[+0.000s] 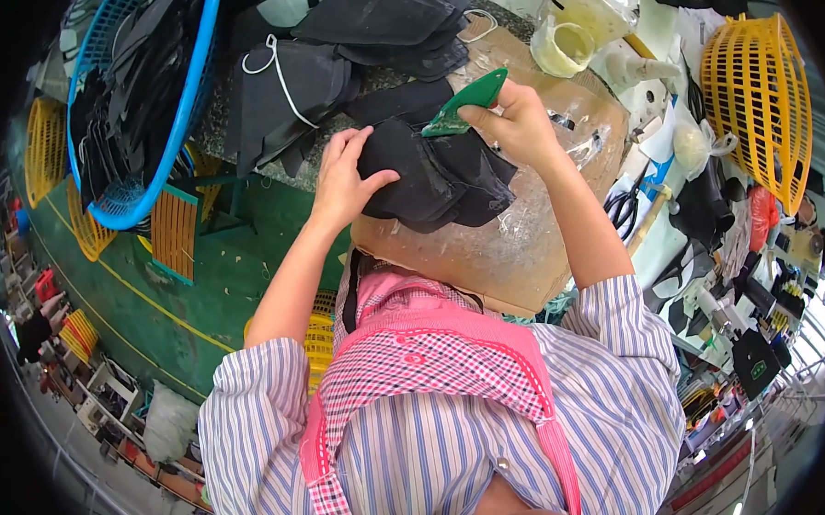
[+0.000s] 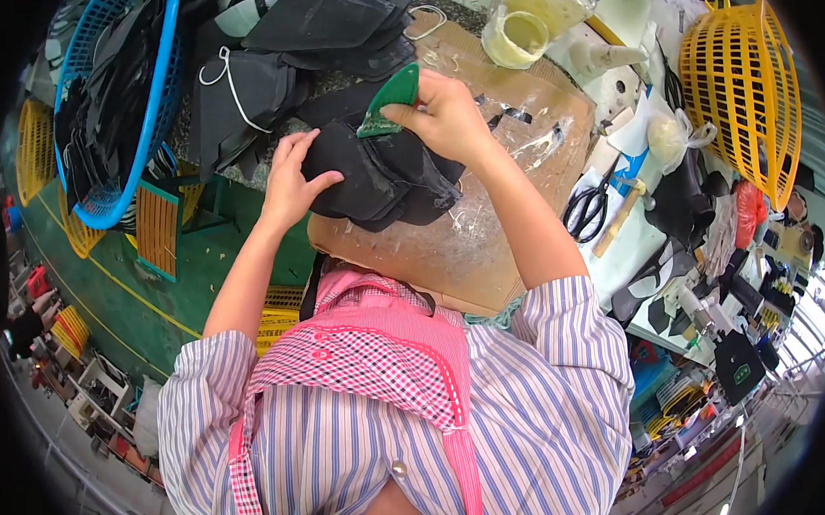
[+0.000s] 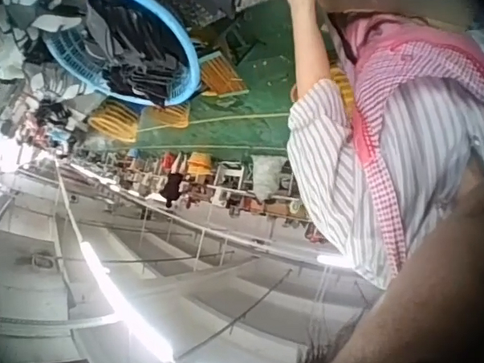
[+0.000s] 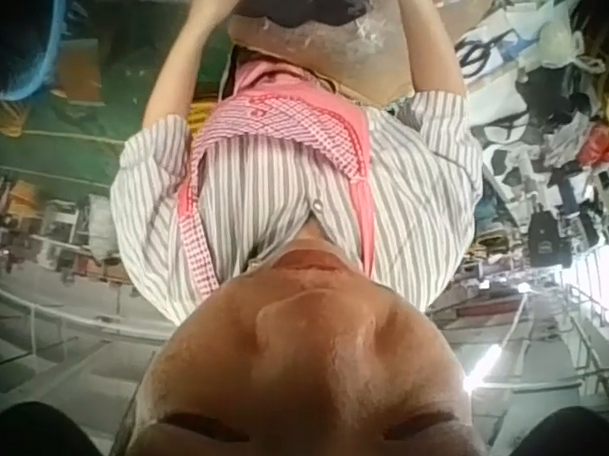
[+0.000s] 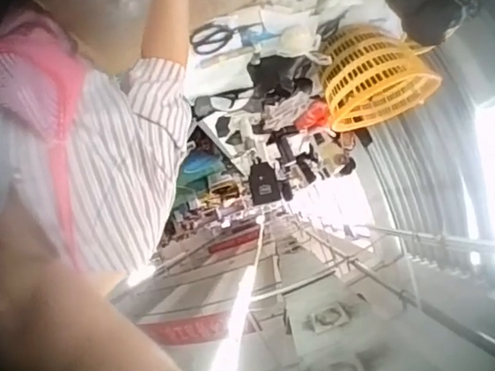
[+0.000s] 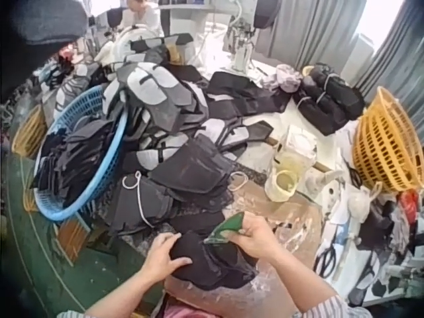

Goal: Apply adhesive to shoe upper components using a hand-held spreader tool.

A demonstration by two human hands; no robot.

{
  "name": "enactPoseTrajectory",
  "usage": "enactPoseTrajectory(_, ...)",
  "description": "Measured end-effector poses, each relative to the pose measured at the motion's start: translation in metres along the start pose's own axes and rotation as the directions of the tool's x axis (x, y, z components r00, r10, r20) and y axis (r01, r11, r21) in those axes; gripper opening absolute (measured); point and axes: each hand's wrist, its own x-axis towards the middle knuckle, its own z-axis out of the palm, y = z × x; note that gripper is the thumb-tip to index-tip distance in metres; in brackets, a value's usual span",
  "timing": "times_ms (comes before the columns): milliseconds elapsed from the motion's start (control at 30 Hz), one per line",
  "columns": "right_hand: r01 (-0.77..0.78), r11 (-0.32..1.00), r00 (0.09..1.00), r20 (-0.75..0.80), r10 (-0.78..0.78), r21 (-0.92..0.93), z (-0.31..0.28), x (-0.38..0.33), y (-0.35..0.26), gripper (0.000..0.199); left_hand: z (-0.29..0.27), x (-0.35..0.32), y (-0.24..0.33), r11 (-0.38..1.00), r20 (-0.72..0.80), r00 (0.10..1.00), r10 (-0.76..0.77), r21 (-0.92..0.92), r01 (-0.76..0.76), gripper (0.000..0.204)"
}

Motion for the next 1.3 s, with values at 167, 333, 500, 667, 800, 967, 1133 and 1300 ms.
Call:
enactPoseTrajectory(167, -0.128, 0.937, 0.972, -0.148, 0.185, 0.325, -0.009, -0.002, 0.004, 0.01, -0.005, -0.01, 0.016, 0.951, -0.21, 0.93, 0.301, 0.135, -0.277, 0.035)
enactPoseTrajectory(333, 0.062, 0.894, 0.878, -0.45, 0.162, 0.443, -0.04, -0.021, 0.021, 0.008, -0.043, -0.019, 0.026, 0.965, 0.114, 0.972, 0.204, -0.191, -0.18, 0.027)
enactPoseTrajectory(500, 0.104, 0.938, 0.724, -0.672, 0.157, 0.331, -0.084, -0.033, 0.032, 0.009, -0.074, 0.042, 0.058, 0.81, 0.319, 0.937, 0.139, -0.581, 0.077, 0.024)
enactPoseTrajectory(667, -0.052, 0.909, 0.888, -0.398, 0.232, 0.414, -0.045, -0.024, 0.011, 0.01, 0.005, 0.063, 0.023, 0.978, 0.124, 0.971, 0.206, 0.007, -0.209, 0.036)
enactPoseTrajectory(800, -0.121, 0.937, 0.967, -0.172, 0.186, 0.329, -0.018, -0.022, 0.05, 0.012, 0.013, 0.062, 0.021, 0.958, -0.053, 0.957, 0.285, 0.048, -0.283, 0.044)
enactPoseTrajectory(967, 0.023, 0.934, 0.971, -0.231, 0.064, 0.355, -0.012, 0.018, 0.064, 0.013, 0.015, 0.065, 0.026, 0.977, -0.012, 0.979, 0.205, 0.067, -0.204, 0.044)
enactPoseTrajectory(1133, -0.156, 0.988, 0.987, 0.047, 0.156, -0.017, -0.041, -0.05, 0.055, 0.009, 0.014, 0.059, 0.027, 0.985, -0.061, 0.984, 0.169, 0.037, -0.167, 0.04)
enactPoseTrajectory(1300, -0.143, 0.943, 0.936, -0.269, 0.227, 0.3, -0.042, -0.022, 0.038, 0.008, 0.018, 0.042, 0.044, 0.9, -0.097, 0.924, 0.369, 0.286, -0.329, 0.026)
